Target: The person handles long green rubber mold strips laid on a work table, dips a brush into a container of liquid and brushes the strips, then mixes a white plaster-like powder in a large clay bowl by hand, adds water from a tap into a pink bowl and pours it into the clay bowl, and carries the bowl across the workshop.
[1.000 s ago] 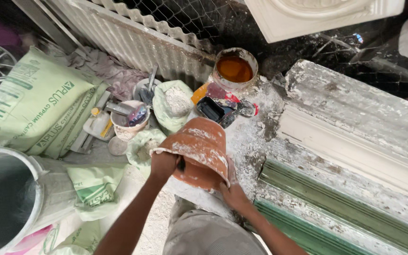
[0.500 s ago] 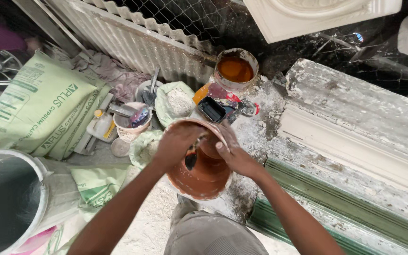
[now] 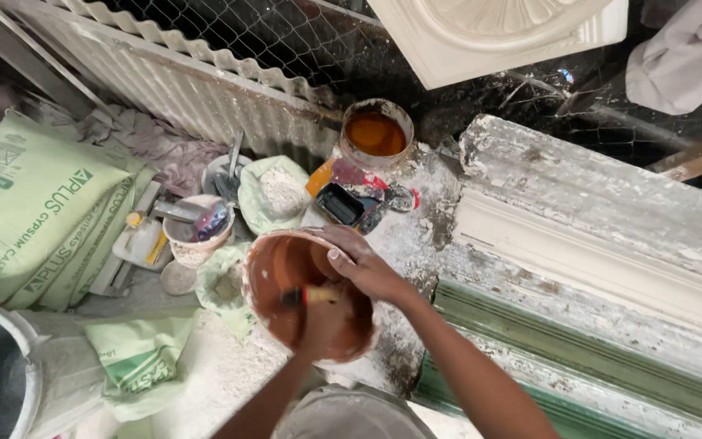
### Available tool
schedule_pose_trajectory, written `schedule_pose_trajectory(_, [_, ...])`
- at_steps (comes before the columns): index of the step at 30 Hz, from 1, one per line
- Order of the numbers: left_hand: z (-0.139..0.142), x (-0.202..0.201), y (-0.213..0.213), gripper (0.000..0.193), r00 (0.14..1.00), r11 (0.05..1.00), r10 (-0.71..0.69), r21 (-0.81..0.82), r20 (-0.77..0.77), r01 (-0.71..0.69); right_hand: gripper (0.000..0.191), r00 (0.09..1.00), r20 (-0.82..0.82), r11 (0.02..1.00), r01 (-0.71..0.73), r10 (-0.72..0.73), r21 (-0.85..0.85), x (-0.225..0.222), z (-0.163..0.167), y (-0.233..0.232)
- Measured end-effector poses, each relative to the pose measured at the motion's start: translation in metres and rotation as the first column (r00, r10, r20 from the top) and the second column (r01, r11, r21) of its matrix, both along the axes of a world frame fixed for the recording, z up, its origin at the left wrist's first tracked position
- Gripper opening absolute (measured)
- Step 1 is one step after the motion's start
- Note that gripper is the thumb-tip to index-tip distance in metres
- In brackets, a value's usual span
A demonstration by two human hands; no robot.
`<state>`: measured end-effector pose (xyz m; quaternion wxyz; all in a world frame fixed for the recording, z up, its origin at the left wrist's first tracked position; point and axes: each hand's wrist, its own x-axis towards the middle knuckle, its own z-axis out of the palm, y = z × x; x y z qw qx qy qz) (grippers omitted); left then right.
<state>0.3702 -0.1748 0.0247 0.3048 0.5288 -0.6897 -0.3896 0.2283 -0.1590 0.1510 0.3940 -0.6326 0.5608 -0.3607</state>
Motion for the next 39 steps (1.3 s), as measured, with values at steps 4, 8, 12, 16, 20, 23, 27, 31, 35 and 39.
schedule_pose_trajectory(4, [0.009, 0.023, -0.061, 0.021, 0.887, 0.935, -0.354, 0.105, 0.297, 0.338, 0.070, 0.996, 0.024, 0.990, -0.083, 0.081, 0.115, -0.013, 0.001, -0.014])
schedule_pose_trajectory(8, [0.018, 0.007, -0.054, 0.017, 0.632, 0.711, -0.446, -0.179, 0.634, 0.680, 0.069, 0.989, 0.030, 0.975, -0.150, 0.147, 0.161, -0.015, 0.002, -0.023])
schedule_pose_trajectory(12, [0.039, 0.019, -0.055, 0.028, 0.329, 0.451, -0.702, 0.036, 0.632, 0.892, 0.071, 0.988, 0.020, 0.974, -0.153, 0.152, 0.169, -0.014, 0.007, -0.030])
schedule_pose_trajectory(16, [0.043, 0.039, -0.084, 0.049, 0.259, 0.273, -0.552, -0.122, 0.793, 0.954, 0.066, 0.991, 0.029, 0.976, -0.131, 0.128, 0.176, -0.006, 0.011, -0.031])
schedule_pose_trajectory(20, [0.033, 0.032, -0.069, 0.030, 0.575, 0.509, -0.507, -0.315, 0.642, 0.801, 0.067, 0.986, 0.062, 0.962, -0.162, 0.152, 0.222, -0.002, 0.010, -0.030])
schedule_pose_trajectory(23, [0.037, 0.024, -0.052, 0.027, 0.331, 0.471, -0.599, -0.012, 0.729, 0.882, 0.066, 0.993, 0.113, 0.975, -0.063, 0.040, 0.214, -0.005, 0.006, -0.034])
schedule_pose_trajectory(27, [0.055, 0.026, -0.066, 0.012, 0.348, 0.352, -0.447, -0.196, 0.824, 0.915, 0.065, 0.988, 0.144, 0.974, -0.090, 0.061, 0.207, -0.005, 0.003, -0.037])
schedule_pose_trajectory(31, [0.067, 0.036, -0.068, 0.031, 0.455, 0.781, -0.559, 0.256, 0.694, 0.570, 0.064, 0.998, 0.057, 0.944, -0.011, -0.009, 0.329, 0.010, 0.003, -0.034])
schedule_pose_trajectory(35, [0.080, 0.044, -0.050, 0.028, 0.569, 0.659, -0.720, 0.135, 0.399, 0.740, 0.064, 0.999, 0.042, 0.983, 0.012, -0.020, 0.186, 0.020, 0.007, -0.046])
schedule_pose_trajectory(39, [0.109, 0.065, -0.068, 0.024, 0.509, 0.543, -0.450, -0.227, 0.734, 0.808, 0.062, 0.989, 0.150, 0.963, -0.026, -0.015, 0.267, 0.012, 0.012, -0.057])
